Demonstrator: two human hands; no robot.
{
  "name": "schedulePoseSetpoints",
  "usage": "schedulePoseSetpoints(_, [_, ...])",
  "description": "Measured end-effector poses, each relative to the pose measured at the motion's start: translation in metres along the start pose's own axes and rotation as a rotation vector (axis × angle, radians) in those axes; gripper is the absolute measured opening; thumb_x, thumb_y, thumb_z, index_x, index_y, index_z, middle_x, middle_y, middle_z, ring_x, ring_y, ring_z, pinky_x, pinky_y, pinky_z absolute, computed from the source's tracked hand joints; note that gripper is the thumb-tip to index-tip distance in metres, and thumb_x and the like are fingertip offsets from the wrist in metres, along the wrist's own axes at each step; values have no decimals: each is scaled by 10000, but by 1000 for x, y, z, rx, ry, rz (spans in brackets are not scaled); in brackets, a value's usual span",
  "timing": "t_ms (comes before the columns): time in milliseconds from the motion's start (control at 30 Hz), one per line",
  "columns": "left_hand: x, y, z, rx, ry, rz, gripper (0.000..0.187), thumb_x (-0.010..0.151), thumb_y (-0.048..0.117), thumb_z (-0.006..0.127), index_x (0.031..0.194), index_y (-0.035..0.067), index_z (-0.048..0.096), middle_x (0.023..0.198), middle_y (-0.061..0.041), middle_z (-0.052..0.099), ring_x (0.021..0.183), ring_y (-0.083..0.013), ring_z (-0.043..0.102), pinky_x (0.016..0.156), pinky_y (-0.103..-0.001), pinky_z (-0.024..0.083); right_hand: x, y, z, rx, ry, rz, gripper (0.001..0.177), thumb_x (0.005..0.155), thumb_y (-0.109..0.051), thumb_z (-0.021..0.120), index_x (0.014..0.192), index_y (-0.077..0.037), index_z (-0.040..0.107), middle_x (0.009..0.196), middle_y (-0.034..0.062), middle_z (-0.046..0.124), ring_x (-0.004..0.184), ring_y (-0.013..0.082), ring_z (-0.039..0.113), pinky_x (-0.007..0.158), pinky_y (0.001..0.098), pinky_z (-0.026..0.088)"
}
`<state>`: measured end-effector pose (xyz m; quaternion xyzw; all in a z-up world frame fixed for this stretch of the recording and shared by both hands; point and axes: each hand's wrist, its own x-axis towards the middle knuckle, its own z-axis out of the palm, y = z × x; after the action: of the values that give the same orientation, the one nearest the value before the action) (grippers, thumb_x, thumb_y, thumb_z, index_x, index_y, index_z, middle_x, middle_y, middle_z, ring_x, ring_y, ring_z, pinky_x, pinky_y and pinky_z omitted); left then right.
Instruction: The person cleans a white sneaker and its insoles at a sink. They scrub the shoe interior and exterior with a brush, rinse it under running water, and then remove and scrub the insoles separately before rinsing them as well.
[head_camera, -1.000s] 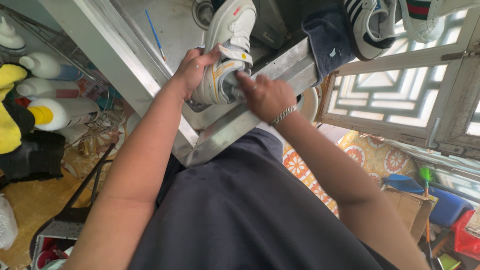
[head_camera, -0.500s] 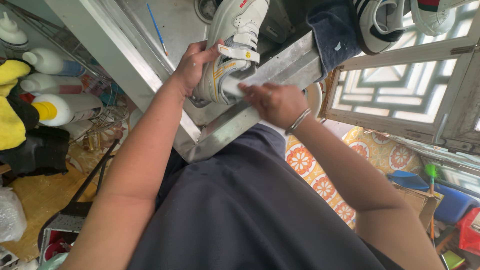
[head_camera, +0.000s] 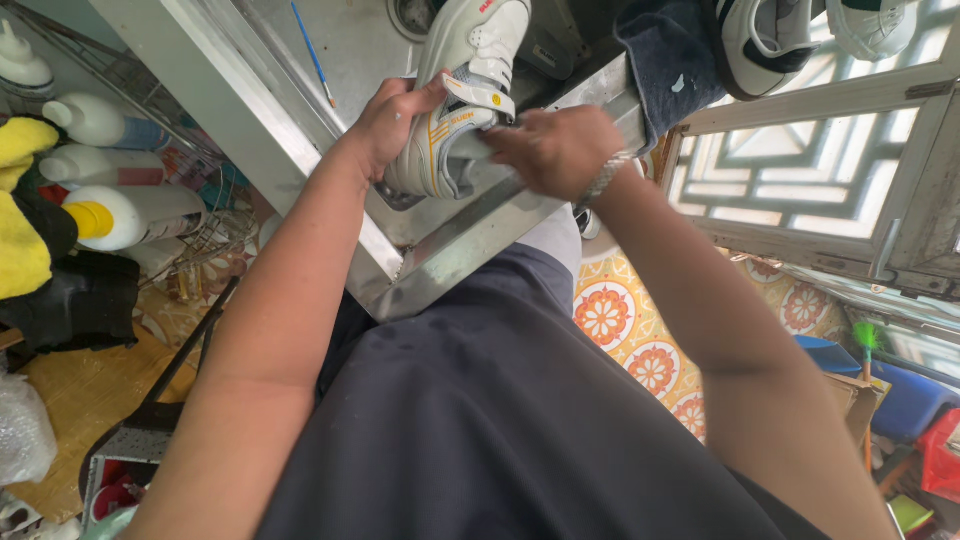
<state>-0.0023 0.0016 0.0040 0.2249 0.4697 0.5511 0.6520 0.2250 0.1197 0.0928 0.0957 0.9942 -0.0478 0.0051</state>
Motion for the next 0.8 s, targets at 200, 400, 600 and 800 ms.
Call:
schedulePoseSetpoints(200, [-1, -2, -3, -97, -52, 47, 467, 974, 386, 643, 1202, -19, 691, 1088, -89, 760, 948, -166, 744, 820, -318, 601, -6, 6, -9, 109, 17, -27, 278, 981, -372, 735, 1257, -345, 747, 754, 12, 657, 575, 269, 645, 486, 412, 487])
schedulePoseSetpoints(400, [-5, -18, -6, 45, 71, 254, 510, 1037, 397, 690, 1180, -93, 702, 1066, -107, 729, 980, -157, 658, 889, -291, 530, -1, -16, 1, 58, 39, 60, 259, 965, -299, 731, 1220, -284, 771, 745, 39, 672, 568, 268, 658, 477, 411, 493])
schedulePoseSetpoints(600, [-27, -17, 15, 114, 171, 632, 584, 1051, 342, 725, 1439, -59, 554, 1314, -149, 695, 1258, -214, 632, 1132, -330, 478, -30, -40, 0, 557, -11, 163, 183, 1033, -323, 689, 1174, -225, 754, 804, 67, 715, 680, 233, 696, 603, 385, 537])
schedulePoseSetpoints(800, [-39, -20, 22, 287, 255, 764, 728, 1096, 398, 688, 1593, -37, 381, 1508, -175, 607, 1380, -225, 579, 1237, -352, 450, -10, -61, -3, 1709, -379, 1052, 206, 998, -364, 653, 1048, -176, 720, 630, -55, 448, 464, 29, 357, 410, 225, 249])
